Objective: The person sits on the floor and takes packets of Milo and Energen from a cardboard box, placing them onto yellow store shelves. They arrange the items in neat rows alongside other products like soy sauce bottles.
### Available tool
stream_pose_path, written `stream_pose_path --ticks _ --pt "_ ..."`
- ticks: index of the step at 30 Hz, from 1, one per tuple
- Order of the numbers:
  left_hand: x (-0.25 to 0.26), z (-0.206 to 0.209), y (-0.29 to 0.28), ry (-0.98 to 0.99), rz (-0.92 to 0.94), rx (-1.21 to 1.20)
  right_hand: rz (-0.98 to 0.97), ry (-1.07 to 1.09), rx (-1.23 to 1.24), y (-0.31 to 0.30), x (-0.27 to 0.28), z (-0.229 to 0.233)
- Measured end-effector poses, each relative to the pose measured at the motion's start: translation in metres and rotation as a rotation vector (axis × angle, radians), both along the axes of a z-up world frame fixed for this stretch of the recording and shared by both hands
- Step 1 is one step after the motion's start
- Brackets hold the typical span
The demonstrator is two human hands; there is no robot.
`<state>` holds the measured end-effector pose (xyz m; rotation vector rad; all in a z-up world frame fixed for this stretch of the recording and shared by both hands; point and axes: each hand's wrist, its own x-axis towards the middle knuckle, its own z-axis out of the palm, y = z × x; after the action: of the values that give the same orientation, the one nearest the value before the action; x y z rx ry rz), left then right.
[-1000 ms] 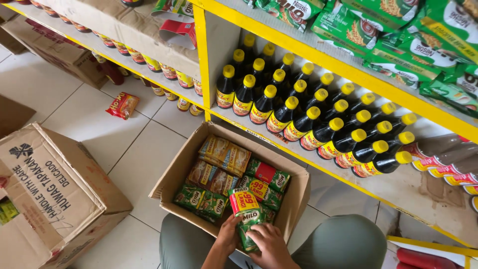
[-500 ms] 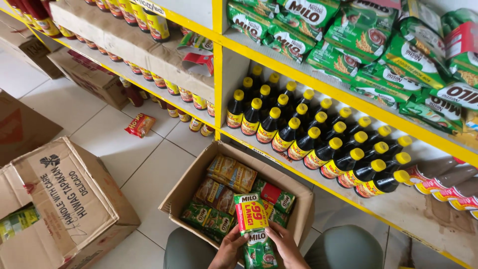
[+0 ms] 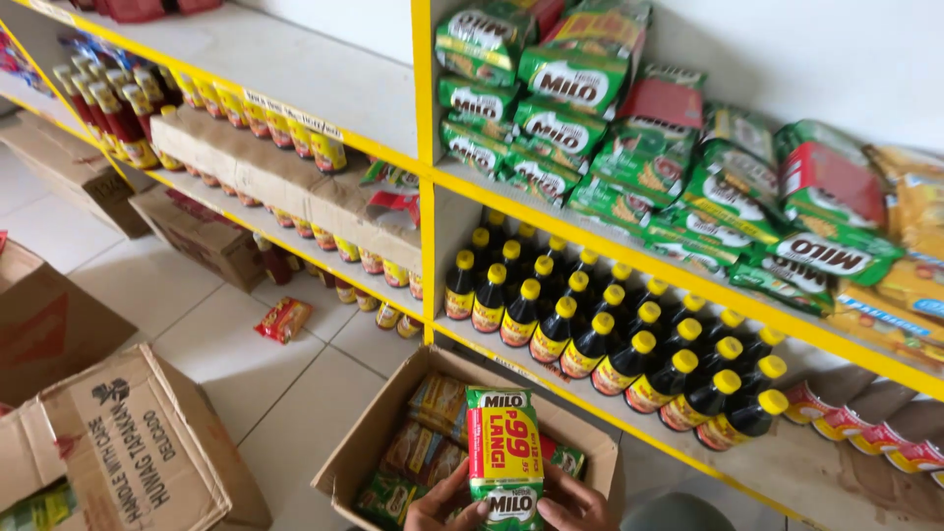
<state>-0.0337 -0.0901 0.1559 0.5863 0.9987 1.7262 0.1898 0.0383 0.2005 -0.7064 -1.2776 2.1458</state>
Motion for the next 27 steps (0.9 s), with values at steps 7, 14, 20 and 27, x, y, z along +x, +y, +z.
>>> stream_pose_path --ticks 7,14,20,27 --pt "-0.018 0.215 0.023 0.344 0.000 0.187 -0.078 0.044 0.154 0.010 -0.017 0.197" --pt "-0.015 0.412 0.108 0.708 -0.029 0.291 -0.344 0.032 0.429 0.068 -0.005 0.358" --pt "-0.017 0.497 0.254 0.842 0.031 0.536 -0.337 0.246 0.454 0.179 -0.006 0.446" --pt "-0.021 0.505 0.358 0.888 0.112 0.391 -0.497 0.093 0.434 0.280 -0.038 0.452"
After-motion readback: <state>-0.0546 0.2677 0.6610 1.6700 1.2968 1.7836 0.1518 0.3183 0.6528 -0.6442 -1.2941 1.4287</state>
